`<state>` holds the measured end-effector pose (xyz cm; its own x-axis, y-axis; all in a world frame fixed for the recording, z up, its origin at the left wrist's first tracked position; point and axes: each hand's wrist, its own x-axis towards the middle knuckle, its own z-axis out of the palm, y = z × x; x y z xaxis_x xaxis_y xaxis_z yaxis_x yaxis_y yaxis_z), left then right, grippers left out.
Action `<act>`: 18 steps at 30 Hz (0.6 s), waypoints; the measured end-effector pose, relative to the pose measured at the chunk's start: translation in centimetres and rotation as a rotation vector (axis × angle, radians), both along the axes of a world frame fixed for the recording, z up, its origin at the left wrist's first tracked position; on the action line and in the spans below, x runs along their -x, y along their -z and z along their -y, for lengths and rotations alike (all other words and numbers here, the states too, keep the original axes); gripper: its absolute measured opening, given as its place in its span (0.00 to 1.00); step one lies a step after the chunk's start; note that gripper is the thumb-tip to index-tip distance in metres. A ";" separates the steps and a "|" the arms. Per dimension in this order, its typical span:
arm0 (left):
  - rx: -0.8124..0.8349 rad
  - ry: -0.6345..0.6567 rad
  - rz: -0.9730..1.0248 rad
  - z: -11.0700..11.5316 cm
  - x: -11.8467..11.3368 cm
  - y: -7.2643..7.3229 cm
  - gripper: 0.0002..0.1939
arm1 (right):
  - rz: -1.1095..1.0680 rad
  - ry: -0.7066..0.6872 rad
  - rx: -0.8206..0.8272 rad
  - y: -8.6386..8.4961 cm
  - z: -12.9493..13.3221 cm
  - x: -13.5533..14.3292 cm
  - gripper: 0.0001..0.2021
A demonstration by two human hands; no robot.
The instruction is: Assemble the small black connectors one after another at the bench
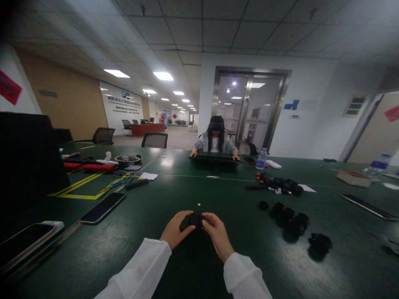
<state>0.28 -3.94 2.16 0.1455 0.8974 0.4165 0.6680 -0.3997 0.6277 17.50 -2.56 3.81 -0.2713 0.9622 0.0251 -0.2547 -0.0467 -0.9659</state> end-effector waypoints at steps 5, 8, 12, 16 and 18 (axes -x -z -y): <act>0.042 -0.017 -0.001 0.0 0.0 -0.1 0.20 | 0.022 -0.013 -0.075 0.4 -0.2 -0.1 0.14; 0.093 -0.024 0.005 0.2 -0.1 -0.5 0.20 | 0.028 -0.047 -0.088 0.4 -0.3 -0.2 0.14; 0.115 -0.020 0.005 0.4 -0.1 -0.9 0.18 | 0.016 -0.078 -0.083 0.2 -0.1 -0.3 0.12; 0.154 -0.020 0.007 0.3 -0.1 -0.8 0.17 | 0.002 -0.086 -0.091 0.5 -0.1 -0.3 0.12; 0.174 -0.010 0.017 0.2 0.0 -0.7 0.16 | -0.005 -0.091 -0.108 0.7 -0.1 -0.2 0.12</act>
<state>0.33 -4.17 2.84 0.1309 0.9575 0.2569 0.6600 -0.2775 0.6982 17.71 -2.44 3.09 -0.3570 0.9252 0.1284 -0.2591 0.0340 -0.9653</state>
